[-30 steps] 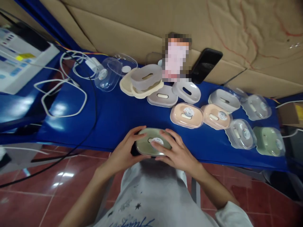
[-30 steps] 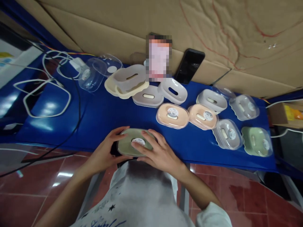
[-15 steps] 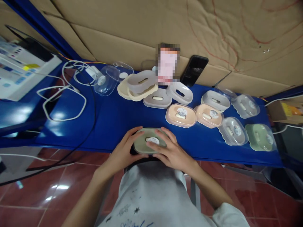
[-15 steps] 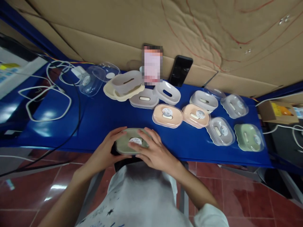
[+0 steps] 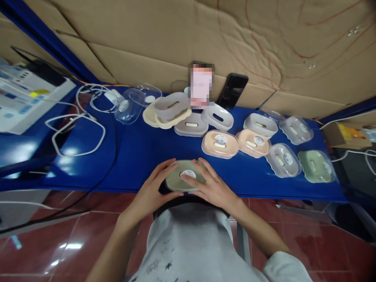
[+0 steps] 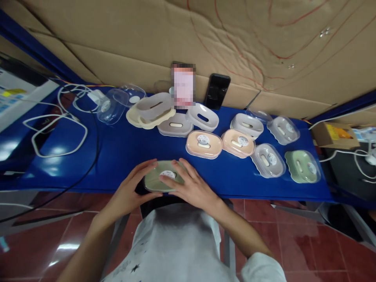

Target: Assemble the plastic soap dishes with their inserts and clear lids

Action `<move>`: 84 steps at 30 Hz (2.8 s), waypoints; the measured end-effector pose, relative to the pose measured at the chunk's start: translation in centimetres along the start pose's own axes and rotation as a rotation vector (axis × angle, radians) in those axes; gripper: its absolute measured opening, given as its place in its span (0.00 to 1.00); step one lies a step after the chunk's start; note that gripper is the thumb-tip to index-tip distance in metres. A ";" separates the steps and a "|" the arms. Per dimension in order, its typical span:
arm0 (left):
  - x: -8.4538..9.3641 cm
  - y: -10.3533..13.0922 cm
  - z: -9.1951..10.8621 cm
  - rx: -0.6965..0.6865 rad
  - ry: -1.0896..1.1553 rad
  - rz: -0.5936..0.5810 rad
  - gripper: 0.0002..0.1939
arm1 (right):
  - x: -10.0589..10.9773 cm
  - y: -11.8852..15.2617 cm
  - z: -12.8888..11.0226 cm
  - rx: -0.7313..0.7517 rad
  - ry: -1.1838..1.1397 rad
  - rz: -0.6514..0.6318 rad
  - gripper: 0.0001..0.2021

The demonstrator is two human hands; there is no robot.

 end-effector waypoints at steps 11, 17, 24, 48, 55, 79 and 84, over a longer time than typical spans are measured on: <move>-1.2 -2.8 3.8 -0.003 -0.012 0.189 0.21 | 20.5 14.9 7.0 -0.476 0.438 0.724 0.39; -1.6 -3.3 4.3 0.052 -0.188 0.363 0.13 | 27.8 22.6 16.7 -0.800 0.451 0.673 0.32; -1.3 -3.7 4.3 0.093 -0.246 0.394 0.12 | 27.9 20.8 20.9 -0.659 0.259 0.493 0.29; -0.9 -11.9 4.5 -0.009 -0.630 0.159 0.18 | 9.0 5.1 5.6 -0.194 0.125 0.272 0.26; 1.0 -7.1 4.2 -0.079 -0.495 0.190 0.12 | 7.3 3.4 7.1 -0.224 0.147 0.290 0.32; 4.3 -1.0 -0.3 0.034 -0.477 0.525 0.14 | 0.2 -2.2 0.6 -0.088 0.058 0.040 0.22; 2.9 -2.0 2.7 -0.161 -0.415 0.434 0.14 | 1.5 -1.0 0.3 -0.054 -0.051 0.317 0.26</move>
Point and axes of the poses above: each hand's wrist, its own y-axis away from the middle knuckle, its own x-axis out of the back of the hand, z = x × y, the point moved 7 cm from there along -y, towards the middle knuckle, and after that the axes turned 14 degrees about -y, right-handed, at the moved point
